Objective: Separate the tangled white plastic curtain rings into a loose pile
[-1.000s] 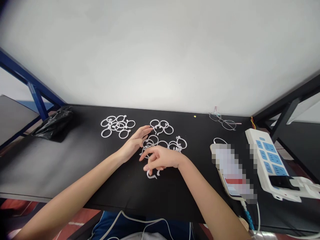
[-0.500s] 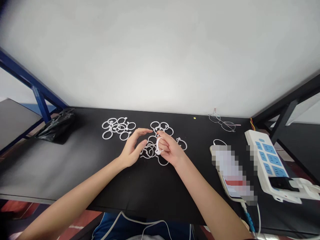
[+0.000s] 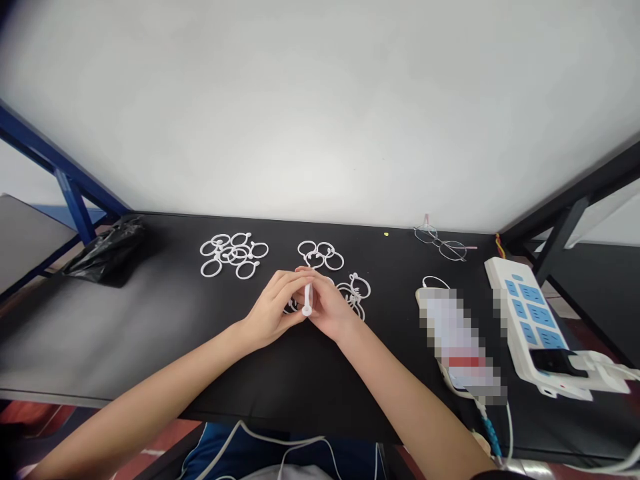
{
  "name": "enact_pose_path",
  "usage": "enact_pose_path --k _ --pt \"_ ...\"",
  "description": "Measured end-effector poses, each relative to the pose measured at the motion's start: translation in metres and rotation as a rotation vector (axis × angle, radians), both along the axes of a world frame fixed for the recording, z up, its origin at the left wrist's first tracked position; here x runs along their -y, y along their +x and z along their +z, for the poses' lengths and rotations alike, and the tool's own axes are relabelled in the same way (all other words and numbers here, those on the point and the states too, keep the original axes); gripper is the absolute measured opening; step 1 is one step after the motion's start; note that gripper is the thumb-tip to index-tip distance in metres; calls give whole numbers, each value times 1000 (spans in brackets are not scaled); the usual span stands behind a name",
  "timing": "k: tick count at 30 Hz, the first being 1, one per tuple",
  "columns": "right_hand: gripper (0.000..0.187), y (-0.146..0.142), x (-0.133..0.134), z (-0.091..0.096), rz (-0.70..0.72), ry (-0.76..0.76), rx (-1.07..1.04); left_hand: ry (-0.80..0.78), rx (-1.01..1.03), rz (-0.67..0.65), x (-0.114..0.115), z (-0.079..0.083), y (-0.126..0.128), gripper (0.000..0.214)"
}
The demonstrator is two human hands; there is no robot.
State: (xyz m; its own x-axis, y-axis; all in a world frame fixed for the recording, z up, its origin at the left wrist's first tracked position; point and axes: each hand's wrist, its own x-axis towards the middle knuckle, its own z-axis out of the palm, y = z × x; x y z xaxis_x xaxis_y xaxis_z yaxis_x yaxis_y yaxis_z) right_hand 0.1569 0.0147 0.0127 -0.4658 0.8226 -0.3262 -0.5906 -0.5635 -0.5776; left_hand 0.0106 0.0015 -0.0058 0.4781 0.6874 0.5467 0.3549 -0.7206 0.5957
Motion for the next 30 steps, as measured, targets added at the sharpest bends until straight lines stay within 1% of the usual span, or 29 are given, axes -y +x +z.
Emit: enact_pose_path --k 3,5,6,8,10,12,13,15,17,18,21,23,25,27,30 --pt "22 -1 1 6 -7 51 94 -37 53 6 -2 0 -4 47" --pt "21 -2 2 9 -35 156 220 -49 72 12 -2 0 -7 48" --pt "20 -2 4 9 -78 234 301 -46 73 17 -3 1 -8 48" --pt "18 -2 8 8 -222 421 473 -26 68 31 -3 1 -10 47" --pt "18 -2 14 4 -402 617 619 12 63 52 -2 2 -10 45" --pt "21 -1 20 -2 -521 805 721 66 61 81 -2 2 -10 43" --pt "22 0 22 -6 -525 900 765 102 66 96 -3 2 -10 41" --pt "20 2 25 -10 -479 1140 824 184 90 117 -4 2 -9 41" --pt "18 4 25 -12 -465 1298 886 243 121 132 -5 2 -8 41" --pt "18 4 24 -12 -472 1353 912 254 132 139 -5 2 -8 40" --pt "13 4 23 -10 -491 1445 967 234 132 159 -4 4 -8 34" --pt "9 3 23 -10 -485 1442 993 195 128 175 -4 6 -10 33" --pt "8 1 25 -12 -466 1378 999 139 142 180 -4 6 -11 36" --pt "10 -2 26 -15 -446 1292 980 49 170 163 -4 5 -12 40" --pt "12 -5 27 -19 -433 1199 957 -204 231 118 -5 5 -11 41"
